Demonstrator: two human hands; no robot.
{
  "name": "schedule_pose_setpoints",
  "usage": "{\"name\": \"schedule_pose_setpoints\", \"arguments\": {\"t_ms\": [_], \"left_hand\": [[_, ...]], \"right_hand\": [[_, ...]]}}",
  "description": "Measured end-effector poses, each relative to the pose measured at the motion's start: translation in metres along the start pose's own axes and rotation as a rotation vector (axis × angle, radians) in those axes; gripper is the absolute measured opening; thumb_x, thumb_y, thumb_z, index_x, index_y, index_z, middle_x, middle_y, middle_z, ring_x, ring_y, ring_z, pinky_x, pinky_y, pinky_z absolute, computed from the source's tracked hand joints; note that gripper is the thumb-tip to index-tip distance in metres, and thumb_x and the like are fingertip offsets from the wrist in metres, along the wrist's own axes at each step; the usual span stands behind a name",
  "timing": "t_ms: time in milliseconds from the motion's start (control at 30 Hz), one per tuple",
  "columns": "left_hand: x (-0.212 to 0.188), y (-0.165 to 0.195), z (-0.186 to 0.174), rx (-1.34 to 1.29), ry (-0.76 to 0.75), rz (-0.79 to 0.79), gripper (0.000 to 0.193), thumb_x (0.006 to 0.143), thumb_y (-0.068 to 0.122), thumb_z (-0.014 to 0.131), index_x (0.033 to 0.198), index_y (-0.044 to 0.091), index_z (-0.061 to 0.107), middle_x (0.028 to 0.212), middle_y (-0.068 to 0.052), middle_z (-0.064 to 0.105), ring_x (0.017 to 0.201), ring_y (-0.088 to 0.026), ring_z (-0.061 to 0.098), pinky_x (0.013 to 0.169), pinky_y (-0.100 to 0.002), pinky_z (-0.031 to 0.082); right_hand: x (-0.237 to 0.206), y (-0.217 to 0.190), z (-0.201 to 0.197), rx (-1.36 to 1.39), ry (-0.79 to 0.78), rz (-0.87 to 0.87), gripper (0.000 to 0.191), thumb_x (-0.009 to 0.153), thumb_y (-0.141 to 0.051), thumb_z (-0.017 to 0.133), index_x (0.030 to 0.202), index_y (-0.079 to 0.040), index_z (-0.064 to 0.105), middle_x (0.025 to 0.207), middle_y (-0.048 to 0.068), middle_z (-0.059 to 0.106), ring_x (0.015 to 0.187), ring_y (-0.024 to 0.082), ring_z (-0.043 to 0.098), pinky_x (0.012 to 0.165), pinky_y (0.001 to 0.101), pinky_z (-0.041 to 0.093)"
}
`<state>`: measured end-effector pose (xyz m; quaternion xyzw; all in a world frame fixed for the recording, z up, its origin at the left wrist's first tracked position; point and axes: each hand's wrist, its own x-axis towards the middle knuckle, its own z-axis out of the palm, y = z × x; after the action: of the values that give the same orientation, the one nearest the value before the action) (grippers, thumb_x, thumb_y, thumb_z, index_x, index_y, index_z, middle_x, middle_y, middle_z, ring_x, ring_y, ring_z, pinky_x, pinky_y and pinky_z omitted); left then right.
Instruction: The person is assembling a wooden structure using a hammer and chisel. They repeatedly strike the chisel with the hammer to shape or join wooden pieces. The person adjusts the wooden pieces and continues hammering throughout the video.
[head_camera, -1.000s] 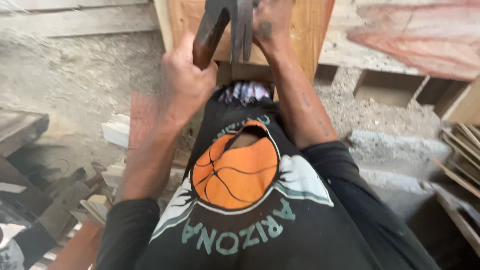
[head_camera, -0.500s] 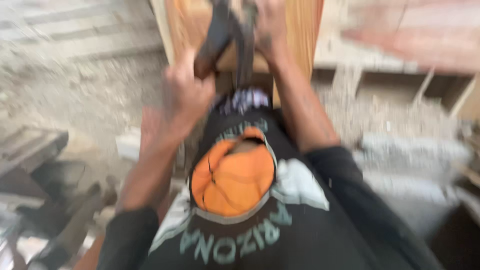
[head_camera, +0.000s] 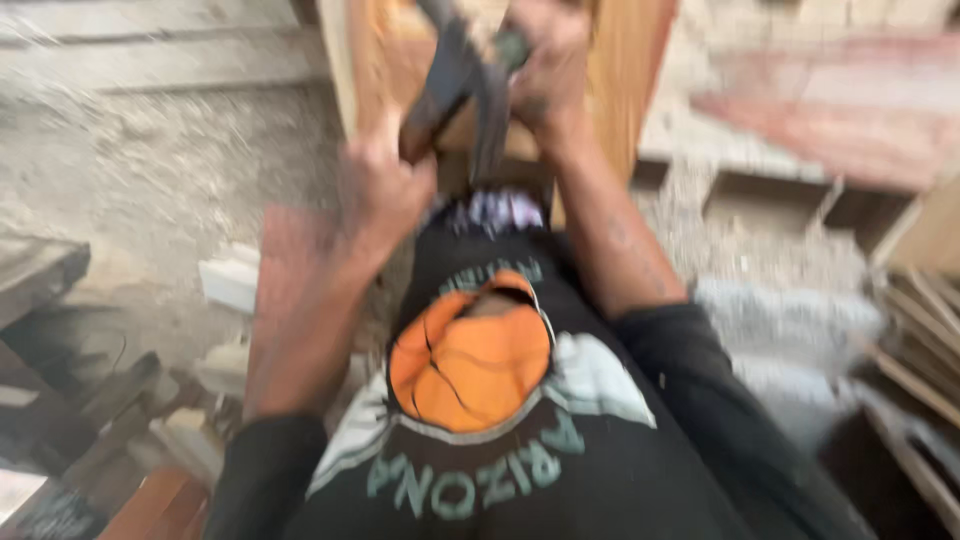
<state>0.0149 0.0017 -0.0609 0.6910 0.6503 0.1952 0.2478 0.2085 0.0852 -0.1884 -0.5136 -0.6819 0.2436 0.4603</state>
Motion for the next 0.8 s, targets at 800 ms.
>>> {"name": "schedule_pose_setpoints", "arguments": {"t_ms": [800], "left_hand": [[0.018,0.000,-0.049,-0.401,0.073,-0.330,0.016,0.094,-0.004,0.072,0.103,0.001,0.060,0.082,0.002,0.061,0.073,-0.007,0.061,0.066,-0.026,0.049]], "right_hand": [[0.045,-0.056,-0.027,0.036,-0.144,0.213,0.023,0.084,-0.006,0.075,0.074,-0.004,0.055,0.068,0.011,0.061,0.059,0.028,0.065,0.055,0.0393,0.050]]}}
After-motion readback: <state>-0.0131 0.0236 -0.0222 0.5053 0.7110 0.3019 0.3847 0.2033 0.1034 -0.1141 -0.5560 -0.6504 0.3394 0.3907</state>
